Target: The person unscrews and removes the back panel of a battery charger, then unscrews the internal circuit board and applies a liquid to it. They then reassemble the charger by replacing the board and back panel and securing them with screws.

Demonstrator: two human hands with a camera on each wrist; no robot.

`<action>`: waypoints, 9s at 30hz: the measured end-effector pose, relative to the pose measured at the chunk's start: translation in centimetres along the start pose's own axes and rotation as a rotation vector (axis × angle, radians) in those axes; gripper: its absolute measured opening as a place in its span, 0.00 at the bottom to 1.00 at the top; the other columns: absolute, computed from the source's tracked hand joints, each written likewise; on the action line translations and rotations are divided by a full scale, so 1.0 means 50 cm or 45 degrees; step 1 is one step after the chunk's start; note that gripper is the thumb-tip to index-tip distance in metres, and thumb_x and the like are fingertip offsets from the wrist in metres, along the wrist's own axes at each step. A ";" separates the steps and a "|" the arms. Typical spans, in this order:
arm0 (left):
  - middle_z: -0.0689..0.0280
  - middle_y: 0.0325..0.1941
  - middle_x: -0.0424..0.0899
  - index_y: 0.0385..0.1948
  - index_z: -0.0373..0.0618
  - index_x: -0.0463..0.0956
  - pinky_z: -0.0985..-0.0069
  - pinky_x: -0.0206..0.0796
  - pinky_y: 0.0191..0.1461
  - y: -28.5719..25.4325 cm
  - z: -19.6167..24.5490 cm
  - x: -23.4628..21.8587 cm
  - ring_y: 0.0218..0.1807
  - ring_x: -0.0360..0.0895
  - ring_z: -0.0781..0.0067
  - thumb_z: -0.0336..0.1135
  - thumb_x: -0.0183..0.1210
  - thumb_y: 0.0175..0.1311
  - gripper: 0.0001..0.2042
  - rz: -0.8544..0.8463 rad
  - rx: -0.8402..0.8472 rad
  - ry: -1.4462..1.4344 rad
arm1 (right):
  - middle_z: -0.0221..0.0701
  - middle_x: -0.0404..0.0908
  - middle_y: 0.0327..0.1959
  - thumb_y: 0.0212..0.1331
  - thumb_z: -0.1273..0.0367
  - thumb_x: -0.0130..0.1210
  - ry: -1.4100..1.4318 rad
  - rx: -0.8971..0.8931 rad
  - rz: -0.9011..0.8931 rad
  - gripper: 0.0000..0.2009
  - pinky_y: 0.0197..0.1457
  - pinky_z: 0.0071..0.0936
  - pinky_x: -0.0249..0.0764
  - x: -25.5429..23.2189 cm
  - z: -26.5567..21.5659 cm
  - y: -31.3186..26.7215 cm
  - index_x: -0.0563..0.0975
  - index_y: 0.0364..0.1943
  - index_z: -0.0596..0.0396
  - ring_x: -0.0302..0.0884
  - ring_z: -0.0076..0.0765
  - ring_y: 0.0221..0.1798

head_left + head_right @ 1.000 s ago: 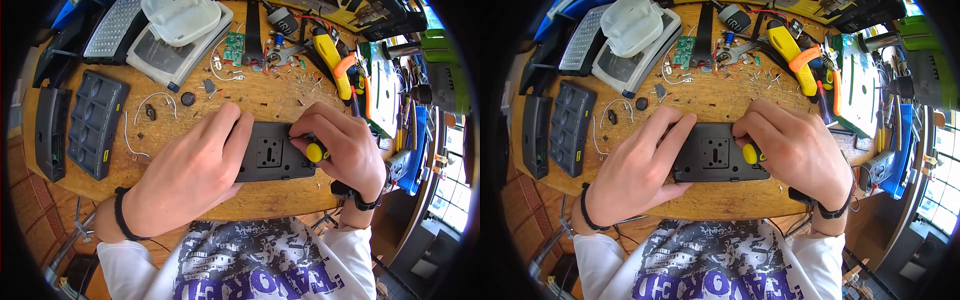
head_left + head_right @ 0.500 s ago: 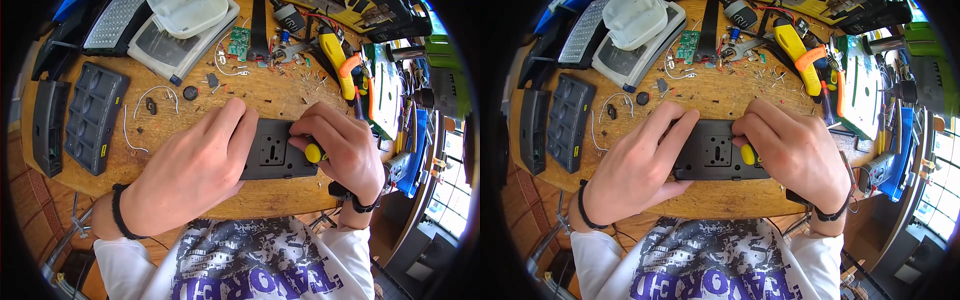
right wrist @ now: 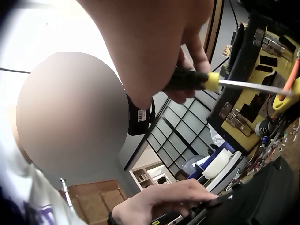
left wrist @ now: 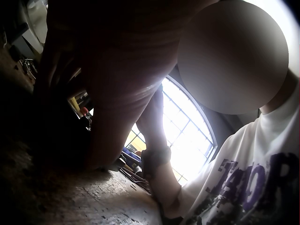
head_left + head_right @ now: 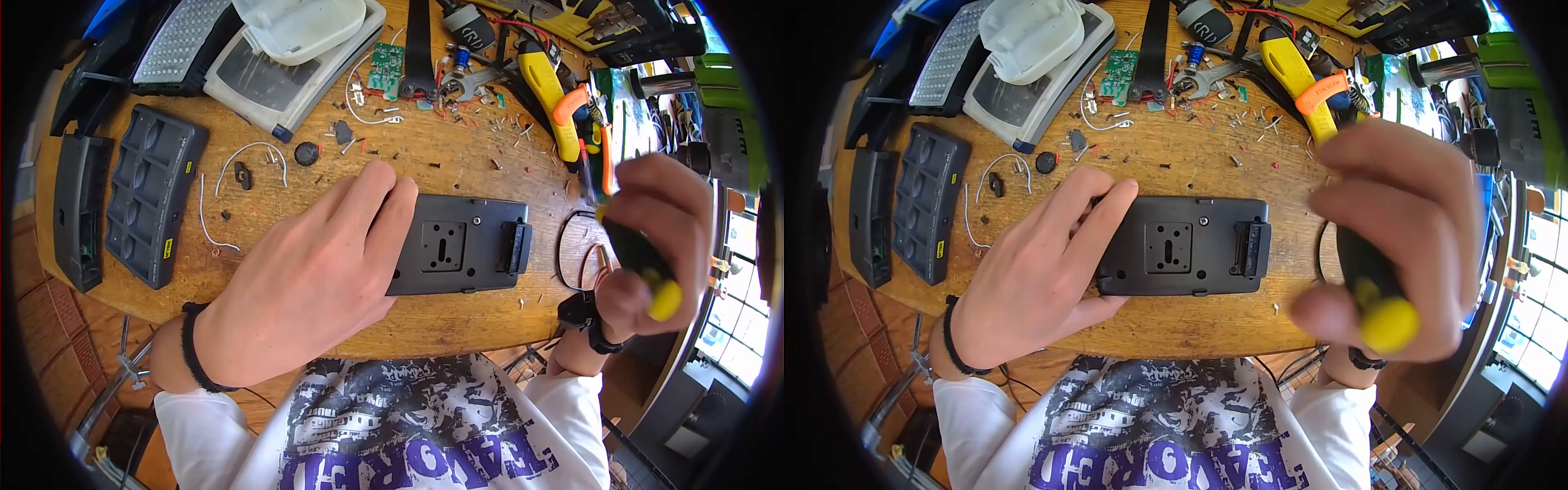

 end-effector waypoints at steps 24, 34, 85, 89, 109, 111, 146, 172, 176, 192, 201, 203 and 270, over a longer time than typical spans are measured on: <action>0.52 0.62 0.72 0.69 0.31 0.69 0.57 0.79 0.58 0.002 0.005 -0.007 0.58 0.81 0.44 0.29 0.83 0.39 0.48 -0.029 -0.018 -0.056 | 0.38 0.80 0.28 0.66 0.21 0.40 0.594 0.270 0.200 0.44 0.29 0.23 0.68 0.020 -0.004 -0.028 0.74 0.33 0.55 0.74 0.27 0.25; 0.52 0.62 0.71 0.69 0.30 0.68 0.57 0.78 0.59 0.001 0.005 -0.005 0.58 0.80 0.44 0.28 0.82 0.40 0.47 -0.030 -0.021 -0.049 | 0.39 0.80 0.30 0.63 0.22 0.45 0.693 0.142 0.155 0.45 0.28 0.24 0.68 0.020 0.000 -0.028 0.75 0.35 0.57 0.74 0.27 0.25; 0.53 0.63 0.70 0.70 0.33 0.67 0.57 0.76 0.60 -0.006 0.002 -0.005 0.59 0.79 0.45 0.31 0.81 0.46 0.45 -0.036 0.008 -0.037 | 0.41 0.80 0.31 0.68 0.63 0.60 -0.362 0.041 -0.559 0.17 0.28 0.31 0.67 -0.050 -0.098 0.133 0.85 0.41 0.69 0.77 0.33 0.28; 0.53 0.63 0.70 0.70 0.32 0.67 0.57 0.76 0.60 -0.006 0.005 -0.006 0.60 0.79 0.45 0.31 0.81 0.47 0.44 -0.038 -0.010 -0.018 | 0.40 0.81 0.37 0.63 0.69 0.64 0.051 -0.024 -0.496 0.14 0.30 0.29 0.67 -0.034 -0.071 0.132 0.83 0.46 0.68 0.76 0.31 0.29; 0.53 0.61 0.71 0.70 0.33 0.67 0.57 0.75 0.59 -0.002 0.002 -0.006 0.59 0.78 0.45 0.31 0.82 0.47 0.45 -0.047 -0.027 -0.052 | 0.39 0.82 0.33 0.58 0.78 0.74 -0.004 0.120 -0.670 0.14 0.34 0.29 0.74 -0.038 -0.078 0.125 0.79 0.42 0.65 0.79 0.41 0.29; 0.53 0.61 0.71 0.70 0.33 0.68 0.57 0.76 0.59 -0.002 0.003 -0.006 0.59 0.78 0.46 0.31 0.82 0.46 0.45 -0.074 -0.050 -0.048 | 0.34 0.81 0.30 0.56 0.74 0.77 0.288 0.067 -0.179 0.15 0.32 0.27 0.74 -0.008 -0.081 0.124 0.80 0.40 0.61 0.78 0.36 0.27; 0.54 0.60 0.73 0.67 0.37 0.70 0.56 0.76 0.58 -0.001 0.005 -0.008 0.58 0.78 0.44 0.32 0.82 0.46 0.42 -0.055 -0.058 -0.142 | 0.37 0.78 0.30 0.50 0.77 0.78 0.089 0.055 -0.592 0.15 0.31 0.30 0.74 -0.051 -0.084 0.114 0.79 0.36 0.62 0.82 0.37 0.29; 0.52 0.64 0.76 0.68 0.36 0.71 0.56 0.72 0.68 0.003 0.001 0.001 0.65 0.77 0.43 0.36 0.83 0.46 0.44 0.003 0.034 -0.059 | 0.37 0.79 0.33 0.53 0.74 0.78 0.049 0.237 -0.525 0.17 0.30 0.33 0.73 -0.046 -0.086 0.098 0.78 0.39 0.61 0.79 0.37 0.27; 0.52 0.64 0.75 0.67 0.35 0.71 0.55 0.72 0.68 0.002 -0.001 0.002 0.63 0.77 0.43 0.34 0.83 0.46 0.42 0.018 0.032 -0.072 | 0.35 0.78 0.32 0.53 0.74 0.78 0.075 0.226 -0.487 0.17 0.28 0.30 0.71 -0.044 -0.086 0.106 0.78 0.40 0.61 0.78 0.36 0.25; 0.55 0.57 0.79 0.62 0.36 0.76 0.55 0.71 0.70 0.006 0.008 0.006 0.60 0.77 0.46 0.35 0.82 0.41 0.40 0.082 0.061 0.041 | 0.36 0.77 0.30 0.53 0.72 0.78 -0.025 0.118 -0.504 0.16 0.29 0.34 0.71 -0.046 -0.097 0.107 0.78 0.37 0.60 0.76 0.41 0.26; 0.55 0.58 0.79 0.64 0.39 0.75 0.59 0.72 0.67 0.010 0.009 0.000 0.62 0.77 0.46 0.34 0.82 0.41 0.41 0.016 0.008 0.034 | 0.36 0.79 0.26 0.60 0.69 0.71 -0.106 -0.126 -0.533 0.13 0.31 0.33 0.78 -0.054 -0.063 0.115 0.78 0.37 0.63 0.81 0.41 0.25; 0.55 0.60 0.78 0.63 0.39 0.75 0.59 0.72 0.67 0.011 0.013 0.000 0.62 0.77 0.46 0.34 0.82 0.42 0.40 0.015 0.022 0.040 | 0.36 0.79 0.26 0.62 0.69 0.69 -0.045 -0.140 -0.525 0.12 0.31 0.34 0.79 -0.057 -0.055 0.113 0.77 0.37 0.64 0.81 0.40 0.24; 0.52 0.58 0.78 0.57 0.39 0.82 0.54 0.70 0.69 0.100 0.068 0.073 0.63 0.76 0.45 0.43 0.80 0.49 0.32 0.066 0.116 -0.136 | 0.36 0.82 0.21 0.60 0.55 0.73 -0.334 -0.048 -0.412 0.18 0.33 0.38 0.83 -0.073 -0.058 0.065 0.83 0.36 0.56 0.88 0.47 0.28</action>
Point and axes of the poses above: each hand's wrist, its own y-axis towards the middle knuckle, its own x-axis out of the palm, z = x × y, the point moved 2 cm from there along y, towards the middle knuckle
